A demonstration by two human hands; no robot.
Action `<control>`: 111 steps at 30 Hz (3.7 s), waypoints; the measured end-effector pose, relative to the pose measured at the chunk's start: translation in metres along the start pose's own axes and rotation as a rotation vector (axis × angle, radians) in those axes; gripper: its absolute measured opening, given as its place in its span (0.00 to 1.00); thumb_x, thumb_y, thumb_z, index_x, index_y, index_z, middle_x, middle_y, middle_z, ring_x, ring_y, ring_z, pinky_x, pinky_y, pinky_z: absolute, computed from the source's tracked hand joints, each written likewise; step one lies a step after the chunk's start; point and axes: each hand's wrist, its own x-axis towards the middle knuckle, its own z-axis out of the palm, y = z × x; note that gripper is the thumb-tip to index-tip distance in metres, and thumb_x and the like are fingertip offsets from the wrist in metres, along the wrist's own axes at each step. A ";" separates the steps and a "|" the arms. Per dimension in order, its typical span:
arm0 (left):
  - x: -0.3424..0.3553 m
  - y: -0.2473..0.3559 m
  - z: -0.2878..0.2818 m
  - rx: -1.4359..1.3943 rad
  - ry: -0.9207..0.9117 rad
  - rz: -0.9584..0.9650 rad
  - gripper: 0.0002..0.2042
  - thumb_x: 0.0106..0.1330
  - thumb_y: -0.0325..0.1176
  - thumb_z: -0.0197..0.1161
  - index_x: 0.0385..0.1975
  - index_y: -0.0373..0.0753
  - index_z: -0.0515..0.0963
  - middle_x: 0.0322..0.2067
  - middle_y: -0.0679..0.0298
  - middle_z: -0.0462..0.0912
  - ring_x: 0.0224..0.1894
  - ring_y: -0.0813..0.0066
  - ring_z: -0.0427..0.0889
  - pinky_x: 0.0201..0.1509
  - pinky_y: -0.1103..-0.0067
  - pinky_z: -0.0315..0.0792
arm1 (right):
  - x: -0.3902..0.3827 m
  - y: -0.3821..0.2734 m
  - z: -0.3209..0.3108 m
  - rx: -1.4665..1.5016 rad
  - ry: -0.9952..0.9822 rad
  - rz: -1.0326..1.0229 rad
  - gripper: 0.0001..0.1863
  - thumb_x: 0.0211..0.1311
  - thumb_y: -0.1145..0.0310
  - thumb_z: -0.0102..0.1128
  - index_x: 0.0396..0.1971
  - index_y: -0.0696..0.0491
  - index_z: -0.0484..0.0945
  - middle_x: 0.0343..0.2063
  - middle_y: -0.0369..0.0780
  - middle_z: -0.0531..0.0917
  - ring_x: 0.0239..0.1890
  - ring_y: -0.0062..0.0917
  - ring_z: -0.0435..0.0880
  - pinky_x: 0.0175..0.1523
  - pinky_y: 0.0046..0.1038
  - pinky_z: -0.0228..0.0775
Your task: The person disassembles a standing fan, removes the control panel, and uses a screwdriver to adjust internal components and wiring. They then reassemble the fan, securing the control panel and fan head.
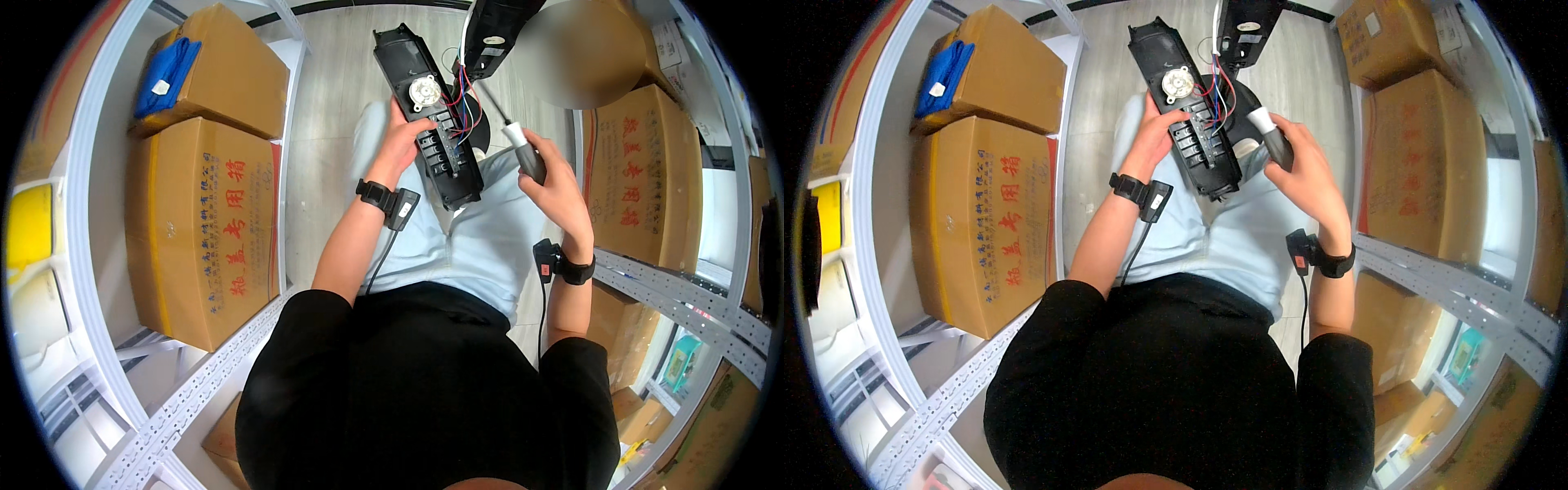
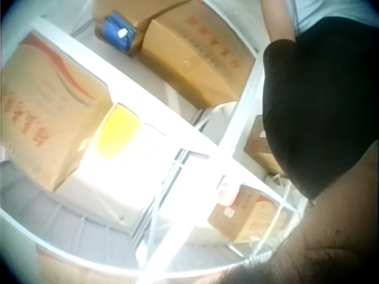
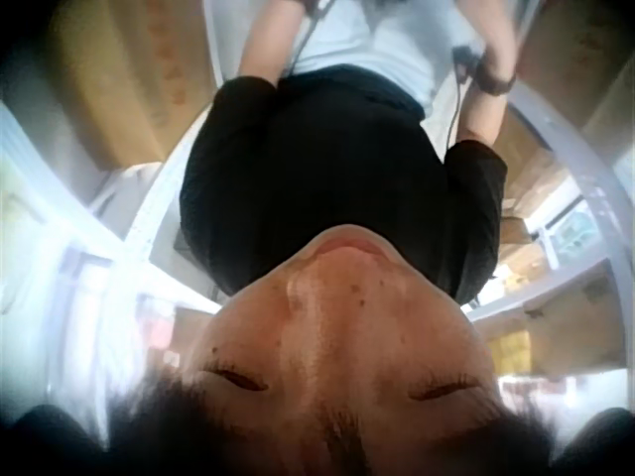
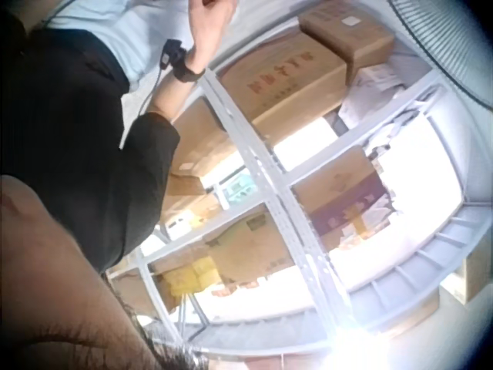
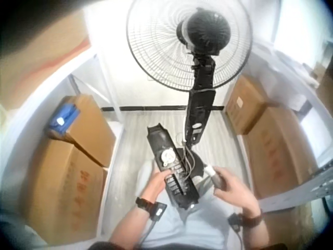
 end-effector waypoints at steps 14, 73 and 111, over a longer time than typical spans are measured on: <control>-0.001 0.000 -0.003 -0.038 -0.004 -0.022 0.29 0.50 0.11 0.58 0.54 0.37 0.62 0.49 0.59 0.74 0.50 0.66 0.77 0.52 0.70 0.75 | 0.013 -0.022 0.013 -0.021 -0.015 0.061 0.16 0.52 0.73 0.64 0.43 0.56 0.78 0.40 0.44 0.81 0.38 0.34 0.82 0.44 0.28 0.72; 0.003 0.001 -0.006 -0.073 -0.072 -0.070 0.33 0.48 0.09 0.56 0.57 0.39 0.60 0.50 0.61 0.73 0.51 0.67 0.76 0.56 0.71 0.72 | 0.057 -0.070 0.020 -0.579 0.208 0.041 0.15 0.52 0.70 0.66 0.40 0.51 0.76 0.35 0.42 0.78 0.37 0.40 0.79 0.39 0.36 0.72; 0.000 0.004 0.001 -0.109 -0.062 -0.028 0.29 0.50 0.10 0.57 0.54 0.36 0.63 0.47 0.58 0.77 0.50 0.65 0.78 0.56 0.69 0.73 | 0.066 -0.045 0.014 -0.198 0.298 -0.495 0.16 0.55 0.60 0.66 0.40 0.50 0.74 0.29 0.42 0.80 0.28 0.40 0.82 0.31 0.33 0.74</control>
